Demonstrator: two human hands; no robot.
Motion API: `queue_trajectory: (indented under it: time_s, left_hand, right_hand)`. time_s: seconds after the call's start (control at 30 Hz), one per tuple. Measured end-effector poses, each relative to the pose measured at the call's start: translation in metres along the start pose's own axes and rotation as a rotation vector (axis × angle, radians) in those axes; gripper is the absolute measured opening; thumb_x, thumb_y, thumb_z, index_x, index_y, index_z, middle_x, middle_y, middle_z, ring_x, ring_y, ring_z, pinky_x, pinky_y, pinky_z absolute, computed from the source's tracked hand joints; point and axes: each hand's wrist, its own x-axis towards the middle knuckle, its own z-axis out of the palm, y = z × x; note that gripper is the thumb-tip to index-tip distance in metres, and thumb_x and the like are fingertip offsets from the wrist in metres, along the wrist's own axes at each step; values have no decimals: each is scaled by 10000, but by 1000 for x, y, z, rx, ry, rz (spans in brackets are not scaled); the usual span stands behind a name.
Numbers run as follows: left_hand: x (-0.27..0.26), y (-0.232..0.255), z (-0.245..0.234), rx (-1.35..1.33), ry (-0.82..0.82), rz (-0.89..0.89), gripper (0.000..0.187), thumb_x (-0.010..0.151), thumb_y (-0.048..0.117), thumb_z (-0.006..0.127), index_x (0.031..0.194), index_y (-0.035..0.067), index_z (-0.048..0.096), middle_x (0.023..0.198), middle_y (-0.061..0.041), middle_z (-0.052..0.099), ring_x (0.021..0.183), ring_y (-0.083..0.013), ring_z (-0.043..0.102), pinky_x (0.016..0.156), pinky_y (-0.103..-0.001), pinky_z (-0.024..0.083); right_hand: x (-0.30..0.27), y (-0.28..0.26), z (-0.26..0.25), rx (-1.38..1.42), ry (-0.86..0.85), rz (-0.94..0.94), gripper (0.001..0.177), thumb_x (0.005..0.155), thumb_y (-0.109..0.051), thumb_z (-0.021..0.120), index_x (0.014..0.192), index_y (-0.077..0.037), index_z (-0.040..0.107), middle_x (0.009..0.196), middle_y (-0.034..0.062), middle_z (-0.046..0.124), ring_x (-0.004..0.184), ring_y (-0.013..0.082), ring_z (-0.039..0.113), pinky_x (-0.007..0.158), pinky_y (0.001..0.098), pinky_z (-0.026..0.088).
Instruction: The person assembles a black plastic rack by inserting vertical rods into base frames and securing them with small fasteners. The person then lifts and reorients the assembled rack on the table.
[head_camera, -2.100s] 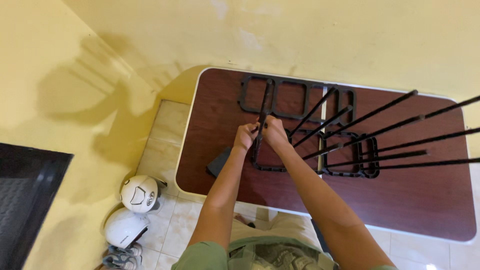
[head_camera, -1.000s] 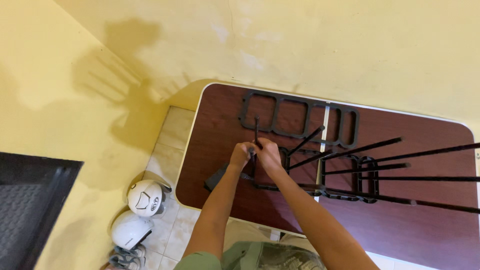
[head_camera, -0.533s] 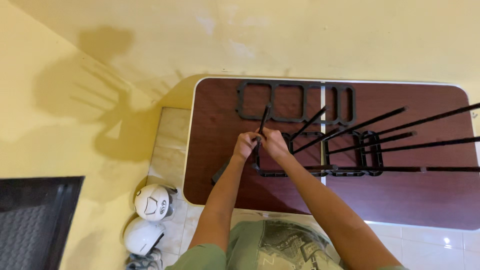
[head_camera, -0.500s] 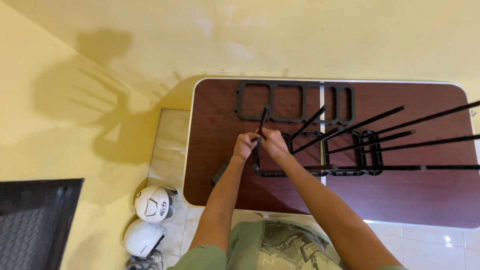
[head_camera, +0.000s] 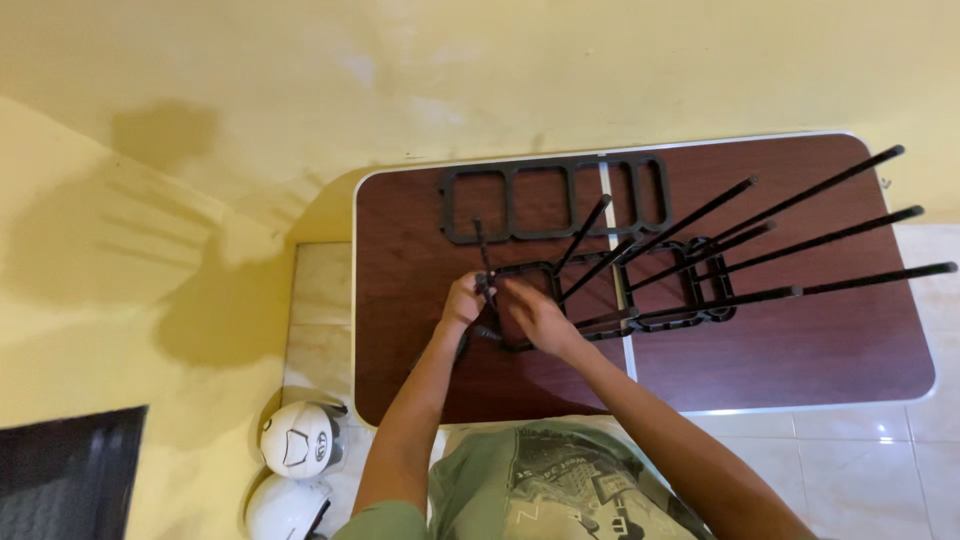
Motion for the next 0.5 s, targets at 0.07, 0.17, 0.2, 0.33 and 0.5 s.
queue_trajectory:
  time_s: [0.07,0.17,0.2,0.33,0.5]
  left_hand:
    - [-4,-3,-5,-7,4,-18,350,831,51,786,1171,27,706,1010,-113,755,902,-170,710,788,-316,573]
    - [-6,-4,-11,2,-59,-36,387,813,58,780,1195,28,723,988,-124,772,870,-201,725,792,-321,566]
    - [-5,-4,-10,15,-93,-55,375,811,62,783,1179,22,723,995,-131,774,894,-218,734,805,-331,569]
    - [0,-2,-3,196,-78,-17,488,744,93,862,1171,-31,658,1052,-211,701,968,-336,685,826,-399,544]
    - [6,6,6,208,-104,41,481,770,99,847,1186,-11,632,1103,-221,686,1032,-348,671,898,-401,548]
  right_hand:
    - [-41,17,-10,83,-115,193,492,943,-78,631,1422,-22,533,1363,221,626,1197,346,651,970,399,527]
    - [-96,50,-27,88,-171,375,425,936,-108,643,1355,-43,606,1288,172,687,1129,274,690,942,364,549]
    - [-112,63,-34,61,-153,437,360,947,-122,643,1298,-44,650,1233,161,719,1091,271,709,929,365,559]
    - [-148,110,-66,-159,2,689,259,941,-119,640,1152,-49,773,1040,145,778,919,266,742,823,381,589]
    - [-173,137,-111,539,692,1049,221,968,-55,622,1160,46,667,998,163,706,857,275,701,715,382,608]
